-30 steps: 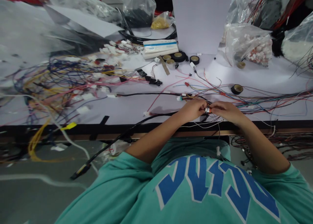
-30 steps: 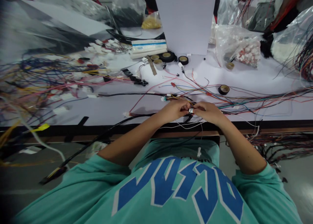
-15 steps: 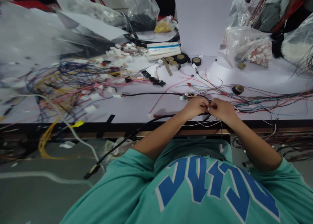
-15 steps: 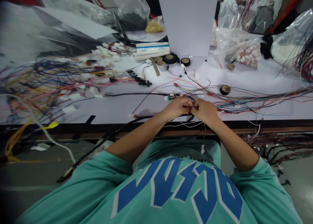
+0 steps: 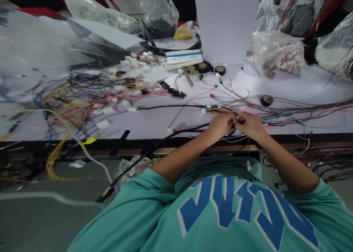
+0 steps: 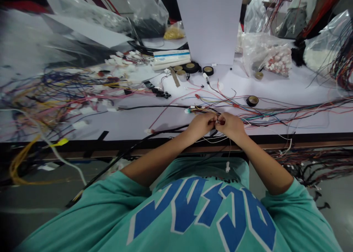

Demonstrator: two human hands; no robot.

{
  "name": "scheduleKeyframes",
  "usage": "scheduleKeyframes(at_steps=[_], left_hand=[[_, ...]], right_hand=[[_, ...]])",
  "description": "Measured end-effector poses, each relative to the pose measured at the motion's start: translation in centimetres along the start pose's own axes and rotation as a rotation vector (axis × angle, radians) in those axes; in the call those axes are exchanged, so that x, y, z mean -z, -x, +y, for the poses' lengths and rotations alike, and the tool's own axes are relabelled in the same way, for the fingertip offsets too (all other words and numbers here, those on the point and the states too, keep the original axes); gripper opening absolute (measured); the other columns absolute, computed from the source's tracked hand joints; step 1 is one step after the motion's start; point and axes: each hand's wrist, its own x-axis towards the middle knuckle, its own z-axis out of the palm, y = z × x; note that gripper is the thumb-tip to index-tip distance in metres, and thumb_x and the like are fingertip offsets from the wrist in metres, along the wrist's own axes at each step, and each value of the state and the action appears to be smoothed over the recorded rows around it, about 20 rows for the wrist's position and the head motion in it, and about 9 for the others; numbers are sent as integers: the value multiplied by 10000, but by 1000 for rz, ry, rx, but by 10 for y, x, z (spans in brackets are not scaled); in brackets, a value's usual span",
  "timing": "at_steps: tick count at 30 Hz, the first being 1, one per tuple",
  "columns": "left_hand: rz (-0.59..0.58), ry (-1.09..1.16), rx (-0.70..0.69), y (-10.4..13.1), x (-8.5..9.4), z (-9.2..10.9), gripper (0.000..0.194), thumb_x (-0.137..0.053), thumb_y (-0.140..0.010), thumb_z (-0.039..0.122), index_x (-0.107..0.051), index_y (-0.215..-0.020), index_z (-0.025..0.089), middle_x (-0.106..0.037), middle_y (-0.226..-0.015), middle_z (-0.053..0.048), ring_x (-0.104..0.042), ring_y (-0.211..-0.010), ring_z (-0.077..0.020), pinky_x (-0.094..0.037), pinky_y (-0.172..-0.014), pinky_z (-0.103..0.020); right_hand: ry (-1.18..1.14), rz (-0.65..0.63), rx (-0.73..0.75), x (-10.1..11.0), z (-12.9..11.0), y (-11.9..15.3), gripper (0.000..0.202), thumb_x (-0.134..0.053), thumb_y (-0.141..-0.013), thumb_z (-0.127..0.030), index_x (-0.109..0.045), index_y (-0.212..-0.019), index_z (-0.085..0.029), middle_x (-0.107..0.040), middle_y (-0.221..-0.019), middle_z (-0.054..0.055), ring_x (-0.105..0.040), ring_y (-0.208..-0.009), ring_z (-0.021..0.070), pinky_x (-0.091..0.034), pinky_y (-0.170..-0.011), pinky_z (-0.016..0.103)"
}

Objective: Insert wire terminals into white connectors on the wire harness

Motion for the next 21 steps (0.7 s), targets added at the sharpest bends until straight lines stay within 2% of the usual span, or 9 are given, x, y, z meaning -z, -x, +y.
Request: scheduleKeyframes(at_steps=[3, 7, 13, 17, 21], left_hand=[[-27, 14, -66, 0, 1, -3, 128, -455, -649, 53, -504, -633, 169, -560, -608, 6, -484, -567, -117, -336, -548, -227], [-100, 71, -101, -3, 6, -7, 143, -475, -611, 29, -504, -646, 164, -559, -614, 17, -497, -568, -109, -356, -551, -212], [-90, 90, -84, -2, 6, -8, 107, -517, -619, 61, -499, -646, 162, -535, -588, 34, -495, -556, -102, -364, -547, -205], [-15, -21, -130, 3, 4, -3, 92, -495, -648, 85, -528, -676, 166, -559, -632, -1, -521, -620, -132, -381, -583, -230], [12, -78, -179, 5, 4, 0, 124, -483, -657, 89, -554, -726, 164, -579, -710, -32, -531, -681, -150, -395, -623, -246]], right_hand=[[49, -59, 8, 4, -1, -1, 209, -582, -669, -281, -593, -865, -209, -680, -772, 16, -618, -719, 182, -386, -579, 257], [182, -125, 73, 8, -9, -2, 299, -541, -680, -192, -553, -979, -203, -684, -834, 45, -619, -770, 206, -359, -561, 259], [259, -166, 7, 9, -16, -2, 343, -499, -700, -159, -518, -1042, -168, -679, -885, 77, -623, -823, 232, -371, -589, 268], [138, -195, 96, 11, -7, -4, 281, -470, -709, -88, -550, -970, -155, -681, -905, 79, -623, -857, 206, -405, -671, 260], [49, -201, 142, 12, 1, -9, 196, -503, -680, -61, -583, -824, -168, -683, -795, 47, -626, -781, 179, -407, -669, 241]])
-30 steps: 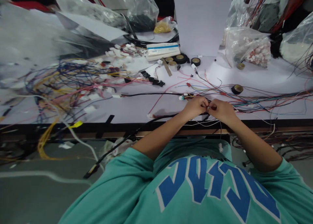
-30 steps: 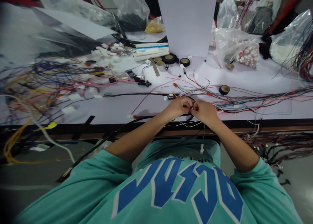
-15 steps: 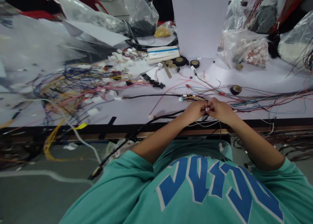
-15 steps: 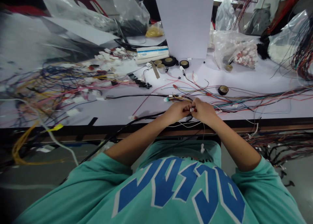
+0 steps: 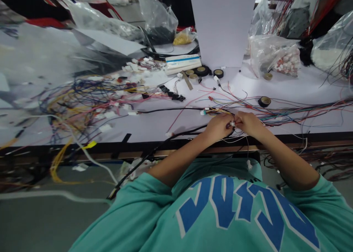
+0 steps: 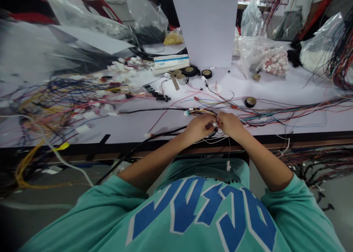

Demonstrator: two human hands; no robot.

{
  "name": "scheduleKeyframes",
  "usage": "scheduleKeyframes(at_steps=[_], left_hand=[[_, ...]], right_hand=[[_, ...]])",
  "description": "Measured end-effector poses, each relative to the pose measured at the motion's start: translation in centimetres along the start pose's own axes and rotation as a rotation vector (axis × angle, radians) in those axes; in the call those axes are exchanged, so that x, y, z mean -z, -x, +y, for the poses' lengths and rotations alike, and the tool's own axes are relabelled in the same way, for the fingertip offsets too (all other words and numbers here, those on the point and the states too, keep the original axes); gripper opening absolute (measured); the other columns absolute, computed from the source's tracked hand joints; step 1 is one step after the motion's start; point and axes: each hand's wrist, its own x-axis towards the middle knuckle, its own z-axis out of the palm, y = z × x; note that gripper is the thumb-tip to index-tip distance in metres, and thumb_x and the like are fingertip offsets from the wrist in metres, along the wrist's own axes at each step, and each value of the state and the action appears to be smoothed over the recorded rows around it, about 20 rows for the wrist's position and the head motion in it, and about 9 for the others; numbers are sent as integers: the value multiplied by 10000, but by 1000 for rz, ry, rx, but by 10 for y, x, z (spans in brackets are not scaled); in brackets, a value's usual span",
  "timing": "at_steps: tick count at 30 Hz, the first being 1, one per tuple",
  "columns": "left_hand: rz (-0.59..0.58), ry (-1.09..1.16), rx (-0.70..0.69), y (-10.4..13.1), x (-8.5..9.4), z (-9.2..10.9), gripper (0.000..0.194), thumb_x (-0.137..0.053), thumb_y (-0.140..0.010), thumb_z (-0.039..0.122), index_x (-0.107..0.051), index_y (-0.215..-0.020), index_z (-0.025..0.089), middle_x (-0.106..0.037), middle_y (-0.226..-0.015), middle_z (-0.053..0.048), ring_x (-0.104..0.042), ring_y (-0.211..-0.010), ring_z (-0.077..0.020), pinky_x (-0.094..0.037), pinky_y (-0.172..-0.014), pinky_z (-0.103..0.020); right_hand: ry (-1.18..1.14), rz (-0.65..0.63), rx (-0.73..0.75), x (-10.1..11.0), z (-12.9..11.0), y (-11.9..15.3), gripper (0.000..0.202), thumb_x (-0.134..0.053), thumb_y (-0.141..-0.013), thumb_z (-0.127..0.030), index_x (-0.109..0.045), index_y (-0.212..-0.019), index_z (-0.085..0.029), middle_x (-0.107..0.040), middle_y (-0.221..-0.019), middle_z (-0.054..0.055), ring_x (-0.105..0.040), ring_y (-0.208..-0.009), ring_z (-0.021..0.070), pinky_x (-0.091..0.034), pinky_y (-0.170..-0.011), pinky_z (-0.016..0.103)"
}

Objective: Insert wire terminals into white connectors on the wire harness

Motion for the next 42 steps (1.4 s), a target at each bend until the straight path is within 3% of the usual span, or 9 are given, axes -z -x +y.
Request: scheduleKeyframes(at_steps=[9, 13, 19, 24, 28, 31, 35, 38, 42], left_hand=[[-124, 85, -68, -5, -1, -17, 135, -503, -733, 118, -595, -830, 138, -614, -749, -37, -546, -716, -141, -417, -661, -240], [-104, -29, -88, -2, 1, -11, 197, -480, -764, 111, -616, -904, 135, -651, -919, -99, -580, -888, -181, -437, -780, -282], [-166, -201, 85, -1, 11, 11, 157, -473, -773, 111, -625, -742, 135, -658, -783, -81, -614, -819, -198, -453, -728, -282], [-219, -320, 120, -2, 18, 22, 195, -447, -765, 86, -636, -810, 101, -663, -824, -136, -623, -874, -240, -459, -748, -309], [-215, -305, 126, -1, 19, 19, 197, -470, -728, 80, -639, -828, 94, -668, -848, -145, -625, -882, -248, -464, -756, -317], [-176, -106, 197, 0, 20, 7, 126, -535, -686, 120, -631, -767, 114, -663, -735, -78, -629, -762, -205, -472, -696, -286], [-63, 436, 384, 7, 26, -12, 92, -585, -657, 191, -582, -728, 132, -611, -613, 11, -560, -537, -101, -466, -544, -219], [8, 830, 514, 13, 31, -19, 156, -621, -607, 185, -527, -724, 140, -603, -600, 35, -562, -511, -78, -488, -530, -212], [129, 1093, 606, 17, 37, -23, 266, -684, -536, 157, -466, -688, 147, -602, -565, 47, -612, -538, -90, -508, -556, -218]], right_hand=[[-225, 16, 115, -8, 14, -7, 265, -585, -667, -96, -558, -922, -163, -676, -700, -18, -606, -645, 116, -402, -613, 208], [-109, 39, 73, -7, 11, -3, 315, -541, -693, -92, -537, -1003, -151, -694, -766, 19, -625, -724, 140, -400, -647, 224], [124, 20, 0, -3, -5, 2, 144, -516, -723, -209, -587, -840, -164, -691, -819, 68, -626, -756, 188, -367, -599, 243], [272, 0, -63, -4, -15, 2, 176, -475, -724, -218, -627, -802, -177, -698, -863, 84, -622, -802, 225, -318, -571, 267], [216, 45, -96, -7, -13, 0, 180, -471, -721, -220, -639, -765, -172, -696, -828, 81, -610, -759, 206, -316, -574, 268], [55, 87, -99, -7, -4, -2, 122, -500, -685, -187, -622, -694, -176, -676, -736, 39, -580, -678, 157, -328, -570, 246], [-269, 130, -65, -6, 12, -5, 73, -524, -652, -191, -589, -622, -177, -611, -606, -9, -532, -591, 116, -355, -559, 227], [-594, 120, -108, -8, 22, -7, 81, -511, -661, -221, -565, -624, -175, -594, -577, -19, -521, -536, 100, -400, -546, 227], [-809, 146, -132, -12, 28, -8, 63, -524, -663, -225, -550, -630, -177, -596, -563, -26, -532, -510, 91, -432, -530, 227]])
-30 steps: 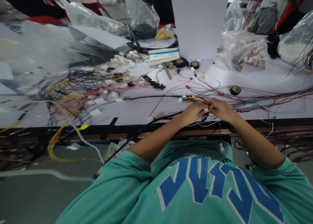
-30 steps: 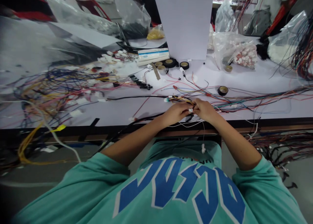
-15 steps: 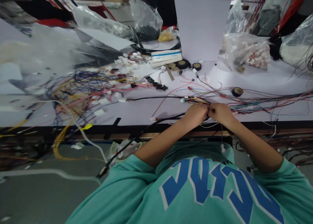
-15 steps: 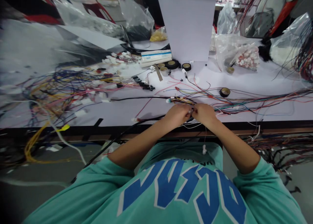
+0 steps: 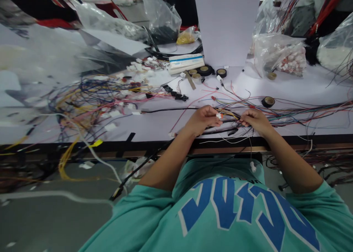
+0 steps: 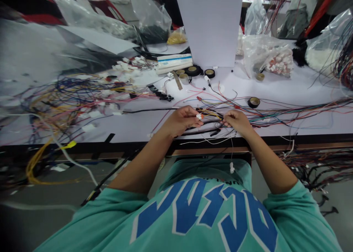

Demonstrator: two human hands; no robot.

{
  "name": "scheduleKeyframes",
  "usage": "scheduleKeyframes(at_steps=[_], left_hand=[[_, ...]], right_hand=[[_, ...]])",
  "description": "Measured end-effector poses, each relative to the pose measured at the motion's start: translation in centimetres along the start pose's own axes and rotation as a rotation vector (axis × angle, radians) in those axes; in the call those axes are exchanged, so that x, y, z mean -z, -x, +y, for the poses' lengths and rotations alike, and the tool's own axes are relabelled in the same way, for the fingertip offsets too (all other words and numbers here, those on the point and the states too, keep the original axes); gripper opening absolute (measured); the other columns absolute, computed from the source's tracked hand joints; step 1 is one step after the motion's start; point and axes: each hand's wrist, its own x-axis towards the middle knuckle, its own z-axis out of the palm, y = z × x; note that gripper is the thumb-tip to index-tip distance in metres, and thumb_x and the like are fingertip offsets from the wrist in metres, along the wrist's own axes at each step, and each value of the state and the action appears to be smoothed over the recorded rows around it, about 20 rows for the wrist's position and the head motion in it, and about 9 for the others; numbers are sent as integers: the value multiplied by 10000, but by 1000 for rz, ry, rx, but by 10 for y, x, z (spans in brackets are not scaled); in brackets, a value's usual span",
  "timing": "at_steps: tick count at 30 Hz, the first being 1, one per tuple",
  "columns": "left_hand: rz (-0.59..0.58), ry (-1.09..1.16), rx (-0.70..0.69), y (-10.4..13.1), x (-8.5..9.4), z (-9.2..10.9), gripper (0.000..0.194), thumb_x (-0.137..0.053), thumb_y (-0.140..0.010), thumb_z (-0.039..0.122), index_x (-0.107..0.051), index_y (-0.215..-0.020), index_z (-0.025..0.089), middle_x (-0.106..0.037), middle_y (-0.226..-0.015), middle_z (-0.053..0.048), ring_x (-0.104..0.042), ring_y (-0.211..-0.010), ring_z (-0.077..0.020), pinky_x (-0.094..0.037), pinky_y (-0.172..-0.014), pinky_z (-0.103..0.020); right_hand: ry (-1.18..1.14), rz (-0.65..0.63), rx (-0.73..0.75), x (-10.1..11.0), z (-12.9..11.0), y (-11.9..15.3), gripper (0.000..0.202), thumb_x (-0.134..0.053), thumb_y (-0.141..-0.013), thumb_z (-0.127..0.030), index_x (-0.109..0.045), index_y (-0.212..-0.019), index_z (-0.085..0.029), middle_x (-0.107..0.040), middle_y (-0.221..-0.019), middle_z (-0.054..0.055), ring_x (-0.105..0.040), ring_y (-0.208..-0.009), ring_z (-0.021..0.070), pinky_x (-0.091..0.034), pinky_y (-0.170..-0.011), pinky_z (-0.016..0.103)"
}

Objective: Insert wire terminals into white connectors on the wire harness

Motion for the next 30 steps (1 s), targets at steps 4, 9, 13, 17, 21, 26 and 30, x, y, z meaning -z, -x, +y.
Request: scheduleKeyframes(at_steps=[4, 9, 13, 17, 21, 26, 30], left_hand=[[128, 75, -26, -1, 17, 6, 263, -684, -538, 147, -447, -652, 145, -578, -530, 54, -589, -483, -79, -501, -530, -215], [294, 56, -76, 4, 42, 19, 212, -608, -532, 117, -468, -686, 158, -551, -491, 69, -521, -389, -69, -438, -443, -194], [258, -58, -42, 5, 49, 17, 216, -589, -536, 157, -552, -748, 134, -532, -494, 62, -499, -395, -70, -430, -467, -209], [322, -520, -115, 0, 50, 9, 207, -562, -612, 217, -616, -795, 136, -597, -639, 8, -538, -504, -104, -473, -592, -272], [409, -1082, -285, 8, 37, 8, 258, -530, -666, 183, -639, -898, 155, -650, -914, -78, -596, -766, -190, -461, -774, -337], [56, -1291, -519, 23, -6, 4, 229, -462, -756, 175, -642, -897, 173, -665, -905, -74, -587, -897, -206, -438, -833, -337], [-150, -1446, -574, 19, -36, -5, 246, -463, -753, 137, -632, -927, 175, -658, -929, -86, -576, -935, -219, -433, -825, -344]], right_hand=[[36, -8, 45, 1, 3, 1, 67, -544, -666, -231, -551, -631, -175, -579, -530, -35, -540, -508, 96, -436, -529, 235], [63, -12, 46, 1, 3, 2, 62, -548, -663, -225, -550, -629, -174, -595, -561, -30, -540, -511, 93, -436, -528, 234], [38, -18, 35, 1, 0, 2, 81, -567, -658, -243, -554, -623, -172, -592, -551, -30, -537, -506, 89, -432, -522, 227], [-14, -24, 58, 9, -6, 7, 123, -588, -654, -289, -555, -639, -171, -574, -533, -31, -532, -504, 89, -441, -534, 234], [19, 19, 154, 23, -12, 23, 169, -585, -674, -339, -552, -657, -174, -575, -566, -17, -517, -523, 91, -426, -545, 235], [278, -19, 252, 20, -13, 41, 148, -532, -717, -311, -575, -678, -175, -582, -603, -8, -499, -564, 100, -391, -564, 231], [418, -32, 306, 11, -8, 44, 125, -487, -735, -246, -575, -674, -183, -607, -648, 0, -516, -607, 106, -389, -590, 220]])
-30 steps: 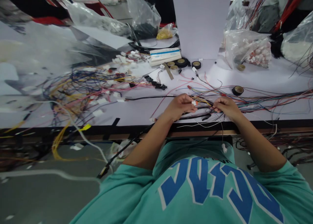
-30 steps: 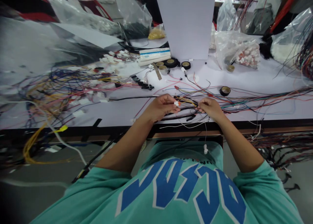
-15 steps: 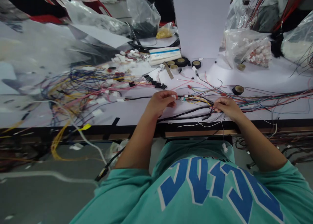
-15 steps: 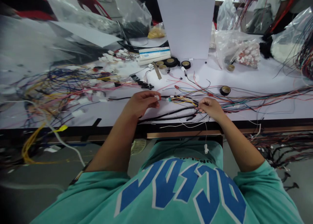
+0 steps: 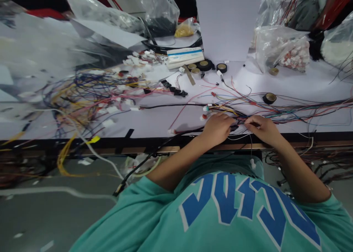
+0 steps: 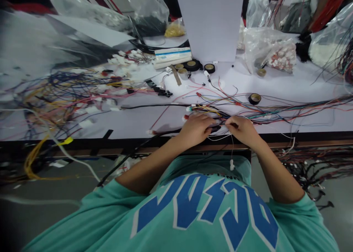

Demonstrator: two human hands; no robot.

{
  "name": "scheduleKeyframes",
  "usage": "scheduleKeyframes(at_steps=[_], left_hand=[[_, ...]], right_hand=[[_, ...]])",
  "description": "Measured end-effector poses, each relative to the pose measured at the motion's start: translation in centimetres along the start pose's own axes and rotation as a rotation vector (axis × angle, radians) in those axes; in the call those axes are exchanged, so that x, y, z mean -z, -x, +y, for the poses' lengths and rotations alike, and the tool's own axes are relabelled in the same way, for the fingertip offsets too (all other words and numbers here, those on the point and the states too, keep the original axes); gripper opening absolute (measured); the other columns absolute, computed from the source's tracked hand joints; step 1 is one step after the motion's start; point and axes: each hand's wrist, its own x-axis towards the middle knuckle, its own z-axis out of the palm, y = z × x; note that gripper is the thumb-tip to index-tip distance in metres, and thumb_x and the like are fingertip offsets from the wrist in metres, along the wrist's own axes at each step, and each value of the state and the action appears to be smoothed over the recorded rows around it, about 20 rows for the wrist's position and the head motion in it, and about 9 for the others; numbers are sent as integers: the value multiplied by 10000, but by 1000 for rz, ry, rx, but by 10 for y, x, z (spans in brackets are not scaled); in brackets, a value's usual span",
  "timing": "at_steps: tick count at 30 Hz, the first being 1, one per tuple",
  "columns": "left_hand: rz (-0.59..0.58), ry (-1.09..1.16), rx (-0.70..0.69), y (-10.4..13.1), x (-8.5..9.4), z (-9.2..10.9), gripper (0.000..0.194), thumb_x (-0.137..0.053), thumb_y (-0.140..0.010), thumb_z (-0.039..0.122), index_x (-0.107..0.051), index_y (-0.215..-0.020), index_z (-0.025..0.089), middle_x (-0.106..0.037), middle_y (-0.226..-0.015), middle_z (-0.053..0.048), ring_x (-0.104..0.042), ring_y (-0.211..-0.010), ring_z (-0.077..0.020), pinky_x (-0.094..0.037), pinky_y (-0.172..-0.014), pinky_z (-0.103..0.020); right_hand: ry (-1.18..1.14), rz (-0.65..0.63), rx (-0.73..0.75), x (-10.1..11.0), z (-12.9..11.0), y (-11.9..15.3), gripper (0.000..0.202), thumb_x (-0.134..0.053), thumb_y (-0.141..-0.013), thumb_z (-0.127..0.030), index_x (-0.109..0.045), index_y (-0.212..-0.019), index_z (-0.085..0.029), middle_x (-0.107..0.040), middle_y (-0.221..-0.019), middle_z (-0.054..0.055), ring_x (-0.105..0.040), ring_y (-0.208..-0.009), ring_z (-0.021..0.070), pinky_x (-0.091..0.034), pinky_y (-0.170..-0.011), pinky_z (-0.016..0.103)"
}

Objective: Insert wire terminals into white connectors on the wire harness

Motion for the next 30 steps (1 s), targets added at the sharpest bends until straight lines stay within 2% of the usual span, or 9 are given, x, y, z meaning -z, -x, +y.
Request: scheduleKeyframes(at_steps=[3, 5, 8, 10, 16, 24, 30], left_hand=[[-102, -61, 49, -10, -6, 7, 221, -441, -774, 135, -629, -890, 147, -659, -884, -109, -592, -903, -233, -442, -762, -332], [-141, -46, 73, -14, -8, 8, 207, -446, -783, 156, -623, -888, 135, -659, -887, -120, -599, -895, -245, -445, -741, -333], [-100, 39, 114, -17, -12, 9, 208, -463, -774, 150, -605, -926, 139, -658, -915, -112, -602, -888, -237, -445, -730, -322], [-62, 100, 153, -16, -16, 8, 201, -477, -759, 142, -593, -924, 145, -657, -896, -98, -604, -859, -225, -442, -711, -310], [15, 214, 158, -13, -23, 5, 154, -482, -728, 120, -576, -843, 161, -642, -808, -55, -587, -782, -188, -418, -676, -281], [86, 329, 173, -11, -24, 4, 175, -482, -710, 130, -616, -807, 189, -621, -742, -6, -540, -702, -138, -378, -626, -244], [90, 398, 266, -14, -23, 5, 134, -513, -720, 182, -631, -783, 186, -626, -724, 5, -524, -659, -122, -352, -597, -230]], right_hand=[[70, 34, 14, -4, 5, -3, 137, -462, -752, -216, -590, -711, -186, -618, -664, 6, -534, -624, 119, -403, -607, 228], [128, 47, 92, -6, 9, -6, 182, -433, -767, -183, -615, -784, -186, -643, -749, 32, -563, -702, 139, -422, -667, 251], [227, 1, 242, -10, 14, -14, 269, -402, -775, -131, -632, -901, -191, -646, -862, 68, -570, -827, 169, -429, -750, 286], [287, -43, 281, -13, 16, -18, 302, -393, -774, -114, -629, -946, -189, -637, -876, 78, -562, -848, 179, -431, -755, 292], [433, -133, 255, -13, 13, -22, 328, -378, -795, -124, -600, -1030, -179, -625, -908, 88, -549, -859, 190, -415, -731, 280], [561, -283, 301, -4, 10, -26, 241, -434, -802, -172, -634, -934, -151, -597, -838, 91, -533, -830, 196, -387, -716, 276], [546, -233, 286, -8, 12, -26, 249, -437, -791, -132, -634, -942, -149, -597, -863, 99, -535, -839, 196, -389, -717, 274]])
